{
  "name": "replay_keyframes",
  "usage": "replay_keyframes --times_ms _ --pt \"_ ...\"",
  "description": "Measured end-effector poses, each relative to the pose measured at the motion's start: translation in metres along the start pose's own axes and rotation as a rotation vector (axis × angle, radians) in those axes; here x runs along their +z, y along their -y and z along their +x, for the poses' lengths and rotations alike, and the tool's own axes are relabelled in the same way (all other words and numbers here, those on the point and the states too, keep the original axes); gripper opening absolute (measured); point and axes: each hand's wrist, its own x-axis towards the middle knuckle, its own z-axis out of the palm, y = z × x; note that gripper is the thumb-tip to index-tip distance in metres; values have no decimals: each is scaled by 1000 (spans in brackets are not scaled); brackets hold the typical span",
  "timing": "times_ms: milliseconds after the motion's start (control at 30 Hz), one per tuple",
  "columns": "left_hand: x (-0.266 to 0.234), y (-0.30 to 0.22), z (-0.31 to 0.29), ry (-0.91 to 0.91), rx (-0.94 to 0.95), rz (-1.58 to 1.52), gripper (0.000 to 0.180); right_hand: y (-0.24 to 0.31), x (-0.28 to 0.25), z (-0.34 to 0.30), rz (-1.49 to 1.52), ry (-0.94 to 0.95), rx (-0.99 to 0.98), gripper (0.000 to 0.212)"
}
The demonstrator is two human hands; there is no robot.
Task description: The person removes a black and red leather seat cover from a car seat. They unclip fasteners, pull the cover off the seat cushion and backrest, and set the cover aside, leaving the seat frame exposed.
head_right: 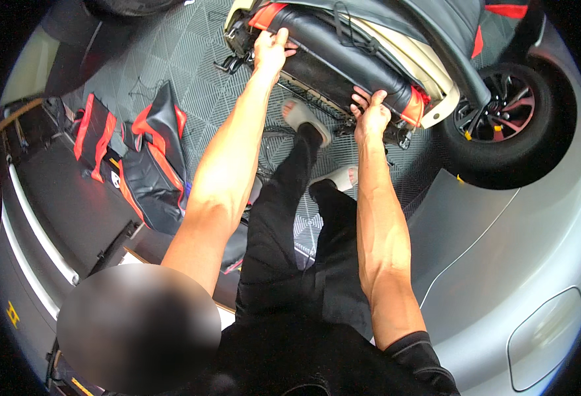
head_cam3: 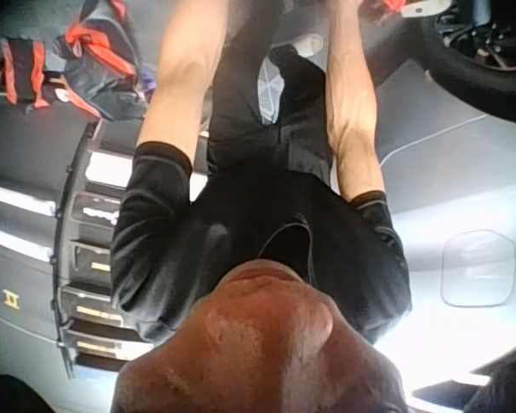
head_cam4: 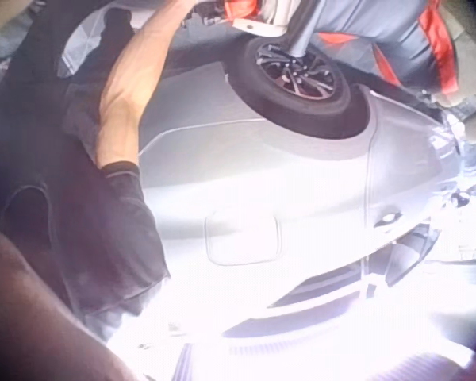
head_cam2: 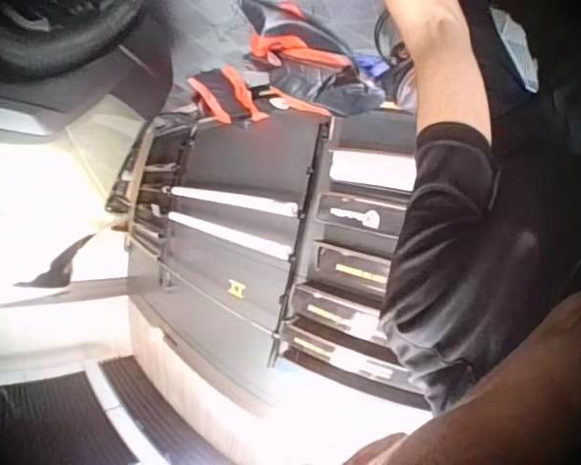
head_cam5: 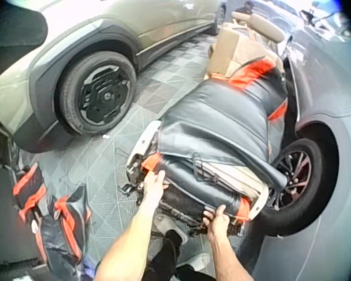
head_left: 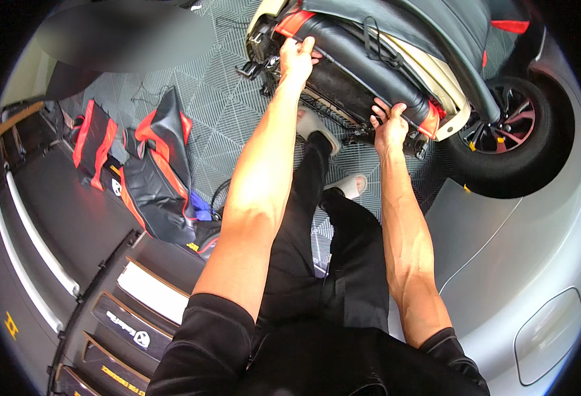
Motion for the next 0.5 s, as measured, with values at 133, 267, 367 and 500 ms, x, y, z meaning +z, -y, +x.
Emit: replay_keyframes --times_ms 133,267,367,500 --pt "3 -4 3 35 -18 50 23 0 -7 3 -7 57 -25 62" --pt "-4 -3 2 67 -26 46 24 -3 -6 3 -40 36 -52 61" --pt "-5 -1 4 76 -23 68 25 -10 -7 5 -64 0 -89 60" --pt "-8 12 10 29 8 16 19 -20 -21 17 -151 28 -88 67"
